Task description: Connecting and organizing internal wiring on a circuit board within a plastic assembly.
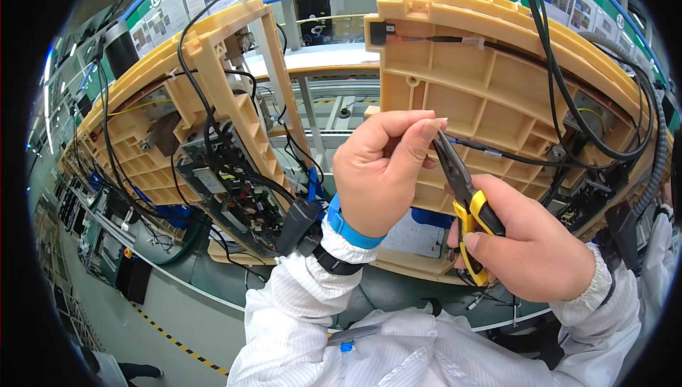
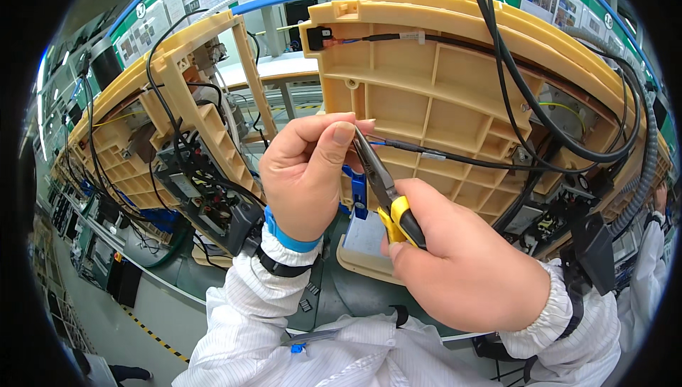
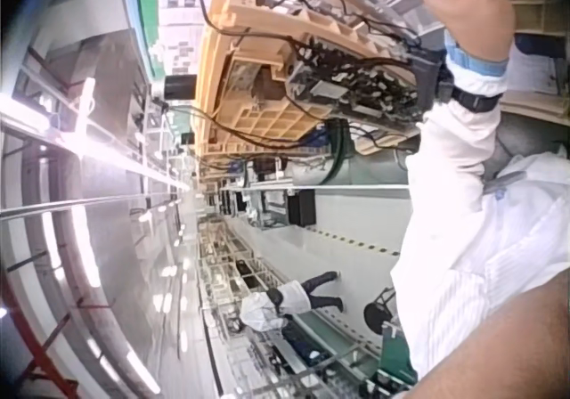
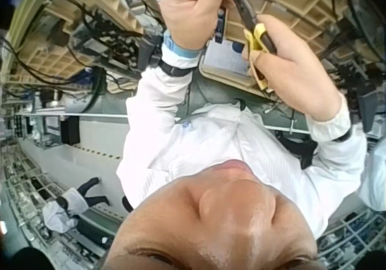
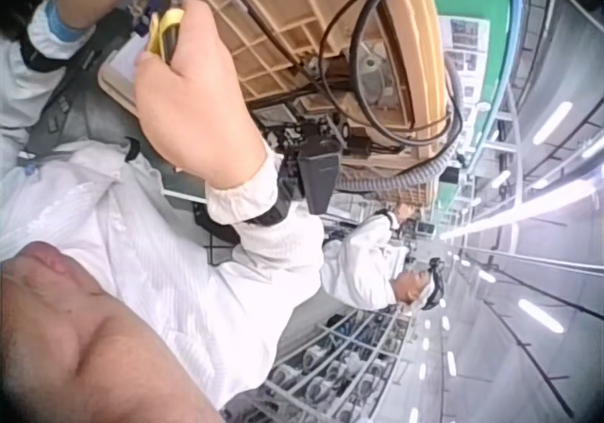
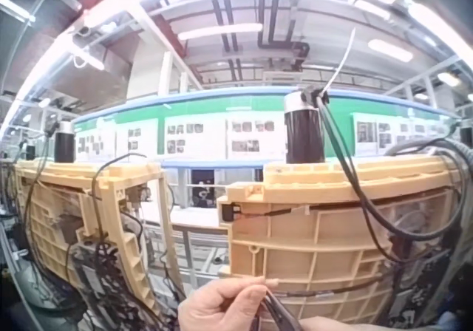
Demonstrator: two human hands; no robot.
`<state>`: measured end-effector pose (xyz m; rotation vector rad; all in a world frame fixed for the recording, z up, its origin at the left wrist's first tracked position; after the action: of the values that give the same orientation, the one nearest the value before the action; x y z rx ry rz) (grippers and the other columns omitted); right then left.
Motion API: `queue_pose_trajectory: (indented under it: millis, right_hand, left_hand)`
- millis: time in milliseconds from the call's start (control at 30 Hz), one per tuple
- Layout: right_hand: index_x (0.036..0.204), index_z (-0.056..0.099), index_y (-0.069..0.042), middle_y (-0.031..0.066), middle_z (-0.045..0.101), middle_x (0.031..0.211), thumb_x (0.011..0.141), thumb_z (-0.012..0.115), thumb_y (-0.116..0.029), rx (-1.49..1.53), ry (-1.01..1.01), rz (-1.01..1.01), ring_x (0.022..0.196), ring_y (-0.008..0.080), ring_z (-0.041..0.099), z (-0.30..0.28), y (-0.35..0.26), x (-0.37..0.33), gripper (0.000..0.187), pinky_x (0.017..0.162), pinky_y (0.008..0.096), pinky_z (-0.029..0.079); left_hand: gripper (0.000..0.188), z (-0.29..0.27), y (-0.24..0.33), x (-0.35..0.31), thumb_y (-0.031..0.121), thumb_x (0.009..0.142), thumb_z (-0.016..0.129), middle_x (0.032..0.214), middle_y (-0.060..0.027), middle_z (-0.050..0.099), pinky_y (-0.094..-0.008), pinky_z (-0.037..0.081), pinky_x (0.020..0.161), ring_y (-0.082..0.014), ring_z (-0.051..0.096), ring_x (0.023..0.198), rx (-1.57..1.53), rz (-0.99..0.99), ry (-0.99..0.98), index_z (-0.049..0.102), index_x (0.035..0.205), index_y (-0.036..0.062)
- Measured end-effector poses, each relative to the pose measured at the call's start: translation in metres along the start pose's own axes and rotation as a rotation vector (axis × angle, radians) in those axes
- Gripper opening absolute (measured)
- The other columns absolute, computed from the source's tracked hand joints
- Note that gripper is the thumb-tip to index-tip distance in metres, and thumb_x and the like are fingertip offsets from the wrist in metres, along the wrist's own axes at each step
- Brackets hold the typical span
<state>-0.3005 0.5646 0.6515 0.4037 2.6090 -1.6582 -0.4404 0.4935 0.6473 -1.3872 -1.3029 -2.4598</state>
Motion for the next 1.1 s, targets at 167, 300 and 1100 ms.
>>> queue_pose_trajectory:
  millis: [167,300,1100]
  right_hand:
    - [0.132,0.043,0.001,0.0056,0.059,0.091,0.093,0.059,-0.006,0.073,-0.041,0.061,0.077,0.011,0.054,0.005,0.001,0.006,0.043,0.066,0.0288,0.047]
    - [0.156,0.022,-0.006,0.0088,0.059,0.098,0.085,0.061,0.0,0.276,-0.194,-0.03,0.078,0.0161,0.062,0.011,-0.018,0.012,0.081,0.071,0.0306,0.054]
    - [0.133,0.045,0.003,0.0165,0.061,0.082,0.086,0.05,-0.009,0.333,-0.027,-0.093,0.05,0.0281,0.064,-0.047,-0.057,0.078,0.048,0.038,0.0365,0.053]
  left_hand:
    - [0.018,-0.004,0.0,0.002,0.015,0.101,0.065,0.099,-0.0109,0.074,-0.0212,0.053,0.065,-0.0075,0.064,0.072,0.141,0.169,0.036,0.065,0.108,-0.002]
    - [0.019,-0.008,0.003,0.015,0.017,0.101,0.065,0.092,-0.0101,0.074,-0.0193,0.049,0.057,-0.006,0.06,0.065,0.093,0.175,0.087,0.063,0.106,-0.0012]
    - [0.023,-0.012,-0.012,0.075,0.014,0.1,0.064,0.089,-0.0069,0.073,-0.0234,0.057,0.062,-0.0087,0.068,0.074,0.299,0.156,0.067,0.07,0.113,-0.0039]
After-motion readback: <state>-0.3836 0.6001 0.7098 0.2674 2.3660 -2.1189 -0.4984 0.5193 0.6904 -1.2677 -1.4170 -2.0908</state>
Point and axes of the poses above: each hand's wrist, its own x-axis towards the middle knuckle, its own z-axis out of the palm, y = z × x, the point moved 9 cm from there along x, towards the middle knuckle
